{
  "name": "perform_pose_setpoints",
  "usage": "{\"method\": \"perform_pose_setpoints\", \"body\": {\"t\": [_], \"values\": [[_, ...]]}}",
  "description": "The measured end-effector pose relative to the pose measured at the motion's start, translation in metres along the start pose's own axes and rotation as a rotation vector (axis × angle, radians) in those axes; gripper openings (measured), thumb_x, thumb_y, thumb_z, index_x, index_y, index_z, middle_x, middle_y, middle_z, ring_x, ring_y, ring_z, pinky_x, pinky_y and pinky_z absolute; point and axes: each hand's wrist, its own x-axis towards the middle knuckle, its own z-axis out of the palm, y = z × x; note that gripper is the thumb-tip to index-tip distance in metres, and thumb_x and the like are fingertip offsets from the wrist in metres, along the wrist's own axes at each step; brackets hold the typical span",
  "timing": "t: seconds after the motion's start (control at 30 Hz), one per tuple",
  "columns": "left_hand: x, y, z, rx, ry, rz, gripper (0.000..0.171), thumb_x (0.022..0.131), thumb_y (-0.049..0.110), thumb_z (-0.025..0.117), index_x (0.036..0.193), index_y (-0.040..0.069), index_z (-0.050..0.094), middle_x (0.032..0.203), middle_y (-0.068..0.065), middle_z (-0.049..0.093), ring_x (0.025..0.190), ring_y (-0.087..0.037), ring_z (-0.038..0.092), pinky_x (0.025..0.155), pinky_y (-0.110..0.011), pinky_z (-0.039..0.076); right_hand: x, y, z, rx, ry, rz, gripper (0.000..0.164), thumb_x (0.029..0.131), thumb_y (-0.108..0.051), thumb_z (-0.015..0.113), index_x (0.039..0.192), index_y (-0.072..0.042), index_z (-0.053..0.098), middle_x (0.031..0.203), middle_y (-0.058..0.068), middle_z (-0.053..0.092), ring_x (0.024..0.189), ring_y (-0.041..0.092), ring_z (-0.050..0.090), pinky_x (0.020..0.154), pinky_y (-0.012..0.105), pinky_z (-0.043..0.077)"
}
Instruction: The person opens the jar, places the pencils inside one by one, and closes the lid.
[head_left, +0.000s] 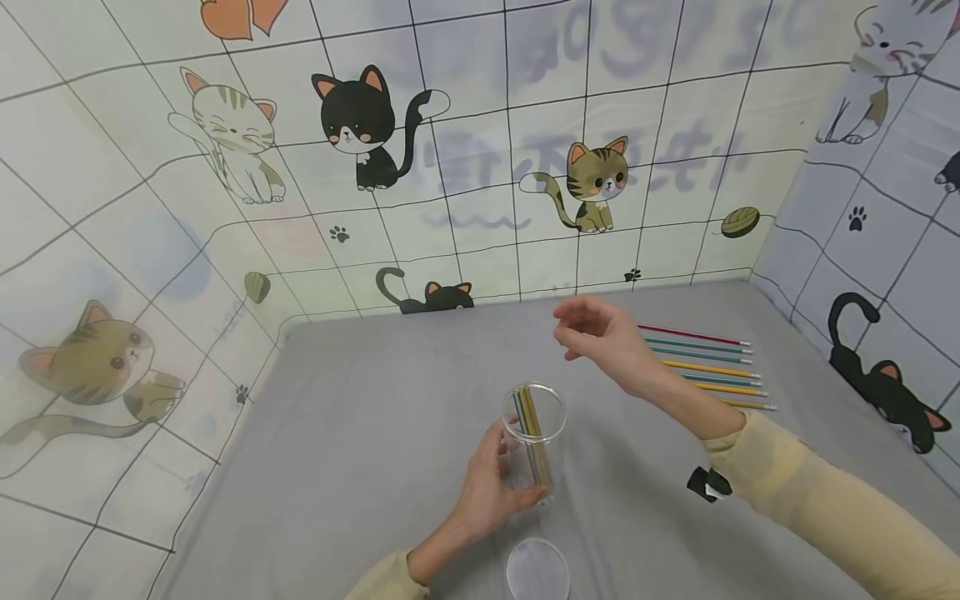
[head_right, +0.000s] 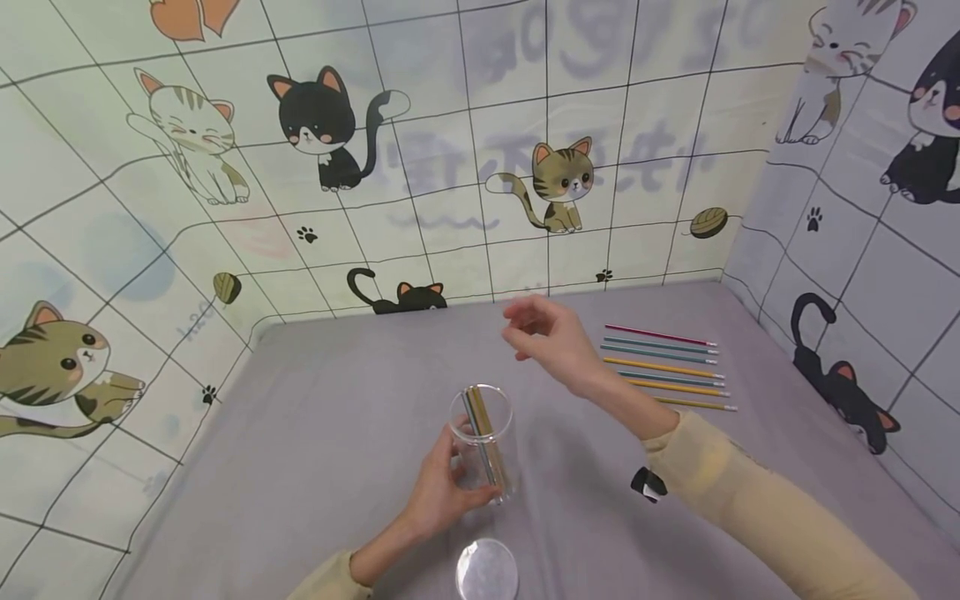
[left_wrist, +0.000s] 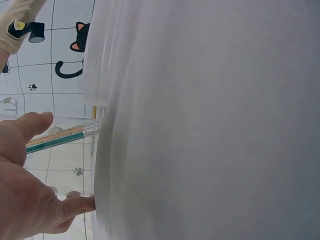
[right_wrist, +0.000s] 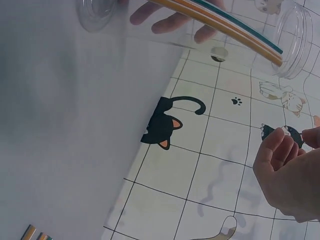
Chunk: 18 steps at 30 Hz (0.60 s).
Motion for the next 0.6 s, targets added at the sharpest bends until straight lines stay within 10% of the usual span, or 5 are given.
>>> {"method": "perform_pose_setpoints", "body": {"t": [0.6], "values": [[0.0,0.001,0.001,-0.004,0.003,0.0,0.092,0.066,0.004,0.092,0.143,0.01,0.042,0.128,-0.005,0.054,0.107,-0.034,0.059,0.084,-0.044,0.057,-0.011,0.019,-0.031,-0.059,0.076,0.013,0.026,0.096,-0.01,0.067,0.118,0.001,0.06,0.099,0.009,0.063,0.086,0.017,0.063,0.072,0.032,0.059]]}}
